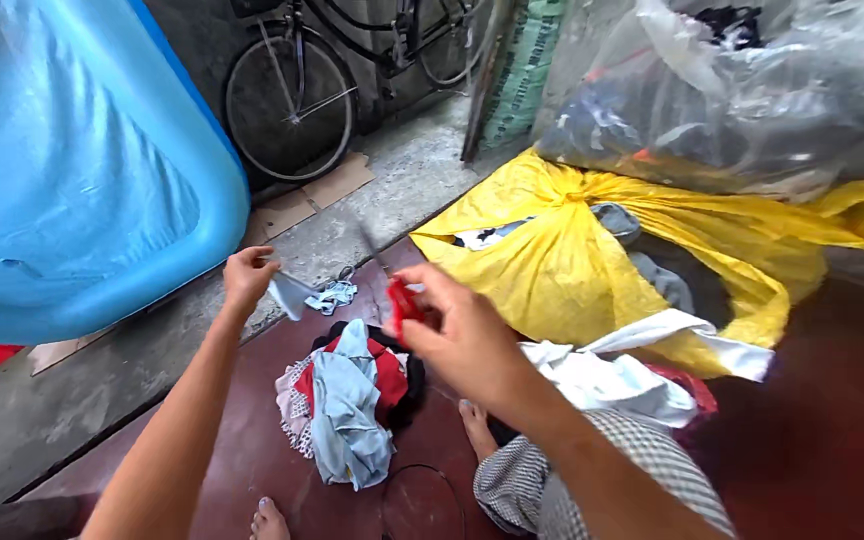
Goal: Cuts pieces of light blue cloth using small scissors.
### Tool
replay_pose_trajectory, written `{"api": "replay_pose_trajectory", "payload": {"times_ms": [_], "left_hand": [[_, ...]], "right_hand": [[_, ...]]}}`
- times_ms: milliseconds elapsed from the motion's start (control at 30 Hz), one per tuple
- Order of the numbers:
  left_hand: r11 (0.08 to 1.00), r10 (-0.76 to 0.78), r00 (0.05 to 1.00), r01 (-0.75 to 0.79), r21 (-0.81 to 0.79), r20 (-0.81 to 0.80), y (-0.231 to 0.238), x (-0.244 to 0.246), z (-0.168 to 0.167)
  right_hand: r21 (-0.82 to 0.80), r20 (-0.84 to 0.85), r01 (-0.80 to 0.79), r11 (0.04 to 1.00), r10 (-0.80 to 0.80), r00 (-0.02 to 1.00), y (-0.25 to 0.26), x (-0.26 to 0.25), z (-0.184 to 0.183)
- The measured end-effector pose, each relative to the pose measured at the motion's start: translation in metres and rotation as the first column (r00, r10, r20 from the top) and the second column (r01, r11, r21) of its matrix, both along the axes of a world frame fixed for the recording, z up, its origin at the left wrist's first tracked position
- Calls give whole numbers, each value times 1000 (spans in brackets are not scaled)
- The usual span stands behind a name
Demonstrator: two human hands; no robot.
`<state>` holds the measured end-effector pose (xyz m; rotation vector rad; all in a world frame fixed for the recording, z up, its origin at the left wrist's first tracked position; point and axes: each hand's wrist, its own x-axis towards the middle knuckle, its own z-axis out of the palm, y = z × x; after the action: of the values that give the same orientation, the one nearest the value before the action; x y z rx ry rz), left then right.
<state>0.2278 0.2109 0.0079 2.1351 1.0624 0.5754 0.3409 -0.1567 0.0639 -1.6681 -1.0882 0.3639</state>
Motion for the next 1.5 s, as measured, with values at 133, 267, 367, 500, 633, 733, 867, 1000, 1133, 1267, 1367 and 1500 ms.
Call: {"api": "replay_pose_trajectory", "payload": {"times_ms": [133,267,367,500,633,733,867,1000,1133,1267,1367,1500], "left_hand": [[995,-101,994,101,-6,-38,-24,25,9],[970,-180,978,194,-150,103,-71,69,25],[901,-321,905,383,-205,281,-116,105,37],[712,-429,701,651,-265,569,-184,150,54],[361,-449,474,872,-332,757,-226,180,59],[232,-526,423,906,-355,738,-227,175,48],[519,-575,692,721,-459,437,-186,136,6],[791,-559,828,523,-317,-29,-141,59,-107],[931,-327,831,202,-304,-449,-170,-42,-210],[854,365,914,-405,-326,-177,-216,-107,-267],[698,550,826,-537,-473,-125,-232,-128,-305],[723,491,862,-483,-493,-125,-222,-129,-313]], "right_hand": [[-46,-19,-96,994,95,995,10,-22,0],[130,-70,-107,986,117,991,20,-36,-10],[260,-86,57,964,-36,996,12,-19,-5],[377,-105,214,901,-188,977,0,19,9],[496,-172,394,774,-357,918,0,46,15],[500,-158,417,759,-393,906,-2,49,12],[411,-140,365,836,-337,931,1,41,11],[286,-97,306,908,-290,952,10,30,7],[230,-59,241,943,-234,970,16,22,1],[187,-77,218,958,-207,975,19,20,0],[157,-124,184,970,-165,978,22,16,0],[131,-126,120,984,-103,987,30,9,-8]]}}
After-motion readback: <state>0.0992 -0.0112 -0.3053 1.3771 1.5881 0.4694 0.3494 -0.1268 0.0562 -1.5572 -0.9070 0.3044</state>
